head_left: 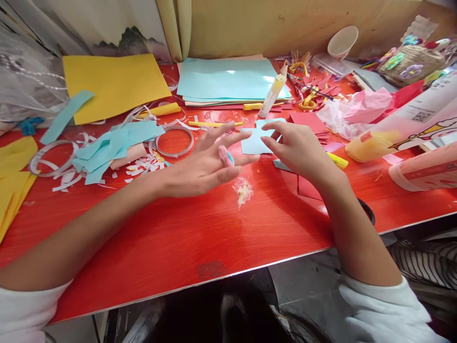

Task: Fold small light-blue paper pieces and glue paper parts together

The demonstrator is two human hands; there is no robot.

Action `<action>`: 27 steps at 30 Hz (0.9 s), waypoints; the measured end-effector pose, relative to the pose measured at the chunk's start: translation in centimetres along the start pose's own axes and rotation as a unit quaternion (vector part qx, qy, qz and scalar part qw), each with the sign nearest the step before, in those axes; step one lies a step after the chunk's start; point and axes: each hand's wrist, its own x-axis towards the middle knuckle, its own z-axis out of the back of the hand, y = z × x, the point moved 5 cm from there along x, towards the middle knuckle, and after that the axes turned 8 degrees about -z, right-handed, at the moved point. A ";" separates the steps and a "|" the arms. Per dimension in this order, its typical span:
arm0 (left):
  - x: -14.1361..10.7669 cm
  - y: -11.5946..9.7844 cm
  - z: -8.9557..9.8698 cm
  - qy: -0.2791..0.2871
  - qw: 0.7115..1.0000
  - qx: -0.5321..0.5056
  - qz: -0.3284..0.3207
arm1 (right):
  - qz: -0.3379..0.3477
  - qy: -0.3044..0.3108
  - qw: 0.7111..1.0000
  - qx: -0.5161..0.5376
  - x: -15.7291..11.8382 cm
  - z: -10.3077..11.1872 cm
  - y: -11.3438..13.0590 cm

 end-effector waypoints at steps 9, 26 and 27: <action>-0.7 -1.4 -1.7 0.057 0.991 0.101 -0.071 | -0.005 0.011 1.000 -0.021 0.0 0.1 0.0; -1.9 -1.3 -2.8 -0.058 0.995 0.076 -0.023 | -0.008 0.037 0.999 -0.029 -0.4 0.0 0.5; -1.9 -1.6 -3.1 -0.034 0.992 0.111 -0.048 | -0.006 0.043 0.999 -0.030 -0.4 -0.1 0.6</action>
